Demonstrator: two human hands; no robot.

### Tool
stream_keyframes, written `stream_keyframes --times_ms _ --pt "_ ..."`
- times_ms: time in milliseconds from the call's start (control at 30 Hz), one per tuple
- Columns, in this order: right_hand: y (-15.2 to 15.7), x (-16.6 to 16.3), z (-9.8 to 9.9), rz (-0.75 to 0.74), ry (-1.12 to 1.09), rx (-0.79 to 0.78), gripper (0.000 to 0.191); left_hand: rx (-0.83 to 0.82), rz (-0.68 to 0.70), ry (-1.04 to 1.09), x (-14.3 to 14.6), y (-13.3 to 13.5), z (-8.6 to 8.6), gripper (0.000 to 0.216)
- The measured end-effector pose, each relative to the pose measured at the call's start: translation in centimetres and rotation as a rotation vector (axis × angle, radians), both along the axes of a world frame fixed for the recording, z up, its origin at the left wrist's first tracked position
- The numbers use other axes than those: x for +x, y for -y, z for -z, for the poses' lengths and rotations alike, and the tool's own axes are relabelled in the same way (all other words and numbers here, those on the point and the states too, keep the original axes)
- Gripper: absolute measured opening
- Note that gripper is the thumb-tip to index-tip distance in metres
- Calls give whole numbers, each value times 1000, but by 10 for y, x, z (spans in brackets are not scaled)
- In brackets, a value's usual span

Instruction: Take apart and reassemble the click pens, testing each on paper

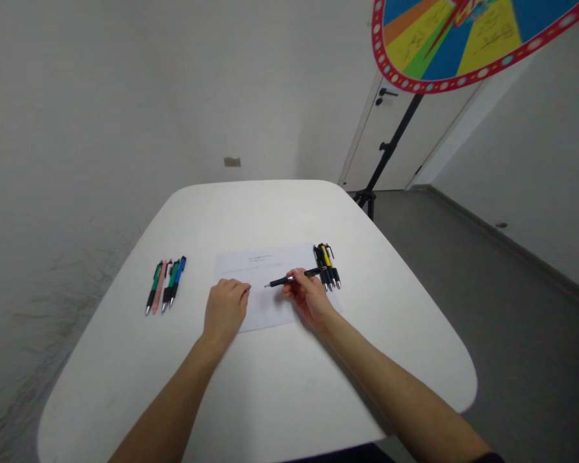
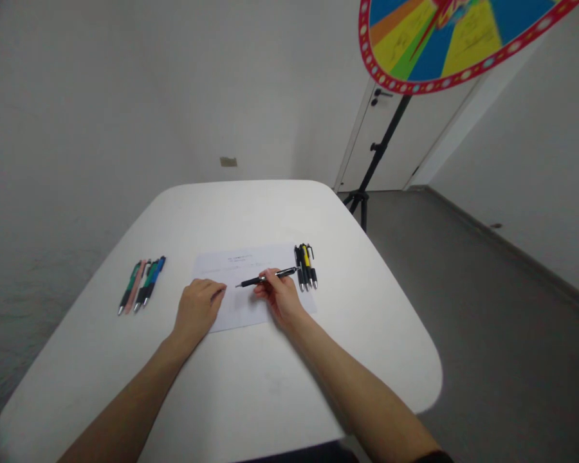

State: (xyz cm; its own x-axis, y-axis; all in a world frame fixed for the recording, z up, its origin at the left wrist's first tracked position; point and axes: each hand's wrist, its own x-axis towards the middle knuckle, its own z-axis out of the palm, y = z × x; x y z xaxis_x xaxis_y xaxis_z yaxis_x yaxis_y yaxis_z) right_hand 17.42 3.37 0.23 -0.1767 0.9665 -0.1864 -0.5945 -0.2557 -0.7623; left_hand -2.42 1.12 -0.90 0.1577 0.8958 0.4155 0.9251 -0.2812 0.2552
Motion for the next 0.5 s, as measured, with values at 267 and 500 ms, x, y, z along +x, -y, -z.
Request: stream_keyframes --times_ms 267,500 --pt "0 0 -1 1 -5 -5 36 -77 19 507 6 2 -13 16" --pt "0 -1 0 1 16 8 36 -256 -50 957 14 1 -14 24"
